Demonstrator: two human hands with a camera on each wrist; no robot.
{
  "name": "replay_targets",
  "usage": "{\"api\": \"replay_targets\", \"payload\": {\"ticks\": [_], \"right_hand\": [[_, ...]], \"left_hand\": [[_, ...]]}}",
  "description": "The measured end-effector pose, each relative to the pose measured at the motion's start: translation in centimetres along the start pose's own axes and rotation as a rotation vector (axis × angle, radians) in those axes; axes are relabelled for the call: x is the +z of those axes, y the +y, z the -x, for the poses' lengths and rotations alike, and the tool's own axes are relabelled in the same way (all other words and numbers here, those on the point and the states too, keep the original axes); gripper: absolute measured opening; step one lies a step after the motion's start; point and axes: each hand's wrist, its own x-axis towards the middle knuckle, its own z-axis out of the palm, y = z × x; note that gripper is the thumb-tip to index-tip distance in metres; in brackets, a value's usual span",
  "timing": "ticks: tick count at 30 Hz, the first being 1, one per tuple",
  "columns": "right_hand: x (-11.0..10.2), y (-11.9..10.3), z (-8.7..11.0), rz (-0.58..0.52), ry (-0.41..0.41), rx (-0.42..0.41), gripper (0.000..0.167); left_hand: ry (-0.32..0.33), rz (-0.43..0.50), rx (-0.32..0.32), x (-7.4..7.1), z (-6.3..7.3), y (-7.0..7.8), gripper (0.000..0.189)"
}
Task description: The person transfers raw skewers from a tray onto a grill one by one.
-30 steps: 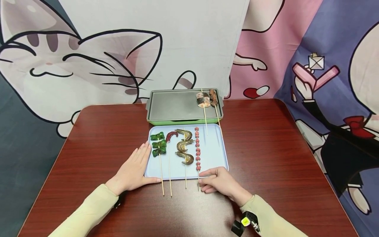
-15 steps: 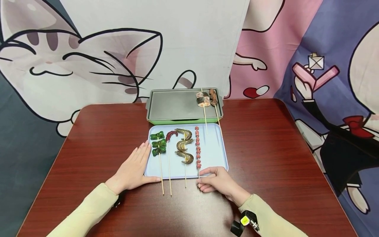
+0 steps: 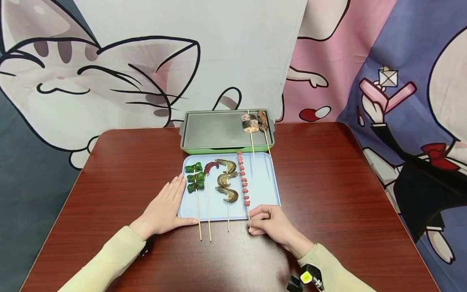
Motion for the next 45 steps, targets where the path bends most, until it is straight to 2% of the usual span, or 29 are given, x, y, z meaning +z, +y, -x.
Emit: {"api": "replay_targets", "payload": {"ticks": [4,7,14,17,23,30,35,40,45], "right_hand": [[0.0,-0.4,0.4,0.027,-0.021,-0.012,0.033],[0.1,-0.5,0.6,0.037,-0.038,-0.005,0.034],[0.1,-1.1,0.7,0.061,-0.061,-0.017,0.034],[0.1,-1.6,0.5,0.083,-0.068,-0.031,0.035],[0.0,-3.0,-0.1,0.129,-0.078,-0.104,0.033],[0.0,-5.8,-1.1,0.198,-0.060,-0.197,0.031],[-0.5,-8.3,-2.4,0.269,0.009,-0.224,0.029],[-1.3,-10.1,-4.6,0.270,0.065,-0.236,0.032],[-2.2,-10.8,-7.1,0.265,0.098,-0.210,0.034]], "left_hand": [[0.001,0.001,0.000,0.0,0.0,-0.1,0.127],[0.011,0.002,0.003,0.7,0.0,-0.4,0.128],[0.008,0.019,0.003,1.1,0.0,-0.6,0.129],[0.016,0.010,0.005,1.7,0.0,-0.9,0.131],[0.032,-0.004,0.012,1.7,0.0,-0.9,0.130],[0.040,0.024,0.023,0.7,0.1,-0.4,0.128],[0.040,0.002,0.023,0.9,0.0,-0.5,0.128],[0.036,-0.033,0.021,1.6,0.0,-0.8,0.130],[0.050,0.005,0.031,1.3,0.0,-0.7,0.129]]}}
